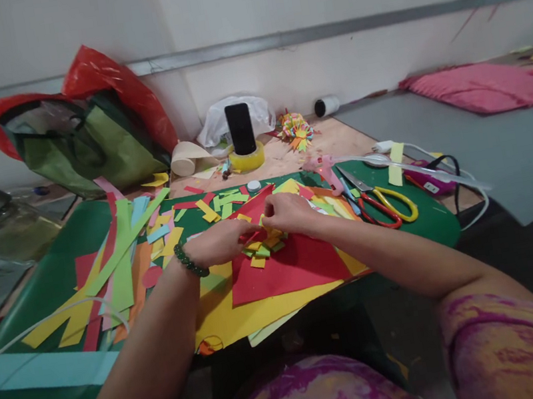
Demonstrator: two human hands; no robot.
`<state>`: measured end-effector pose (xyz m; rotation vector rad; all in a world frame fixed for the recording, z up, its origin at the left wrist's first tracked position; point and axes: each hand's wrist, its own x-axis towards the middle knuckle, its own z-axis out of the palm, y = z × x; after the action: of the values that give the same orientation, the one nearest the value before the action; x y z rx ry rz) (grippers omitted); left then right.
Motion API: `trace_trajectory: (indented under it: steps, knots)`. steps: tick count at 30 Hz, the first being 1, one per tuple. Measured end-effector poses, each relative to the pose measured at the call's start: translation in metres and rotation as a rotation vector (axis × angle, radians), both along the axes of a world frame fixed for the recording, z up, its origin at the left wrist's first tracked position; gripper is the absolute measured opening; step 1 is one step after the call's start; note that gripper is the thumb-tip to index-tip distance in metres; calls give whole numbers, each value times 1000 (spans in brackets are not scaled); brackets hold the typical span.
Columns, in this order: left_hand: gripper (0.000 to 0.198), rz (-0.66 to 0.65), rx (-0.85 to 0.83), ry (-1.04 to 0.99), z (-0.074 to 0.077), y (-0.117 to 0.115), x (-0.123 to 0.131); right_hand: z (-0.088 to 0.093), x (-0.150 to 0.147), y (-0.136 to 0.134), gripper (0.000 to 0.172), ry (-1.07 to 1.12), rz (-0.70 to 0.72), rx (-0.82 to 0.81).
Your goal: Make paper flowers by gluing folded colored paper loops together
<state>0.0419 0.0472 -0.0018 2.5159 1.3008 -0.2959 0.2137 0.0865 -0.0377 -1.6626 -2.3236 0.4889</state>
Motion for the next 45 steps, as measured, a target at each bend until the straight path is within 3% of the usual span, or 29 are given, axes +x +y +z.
trace_trajectory:
  steps: [8, 15, 21, 27, 34, 42, 45]
  knots:
    - [41, -35, -7, -29, -4, 2, -1, -1, 1, 2, 13, -49, 8, 2]
    - [37, -36, 70, 54, -3, -1, 2, -4, 1, 3, 13, 13, 65, 2]
    - [45, -44, 38, 21, -3, -1, 1, -2, 4, 7, 14, 40, 91, -22]
    - [49, -31, 15, 13, -3, -1, 1, 4, 6, 10, 26, 37, 93, -98]
    - [49, -30, -5, 32, -1, -1, 2, 1, 4, 10, 25, 83, 151, -88]
    - [48, -14, -14, 37, 1, -1, 3, 8, 2, 5, 23, -48, 110, -71]
    - [46, -15, -8, 32, -1, -1, 2, 15, 2, -2, 24, -117, 118, 8]
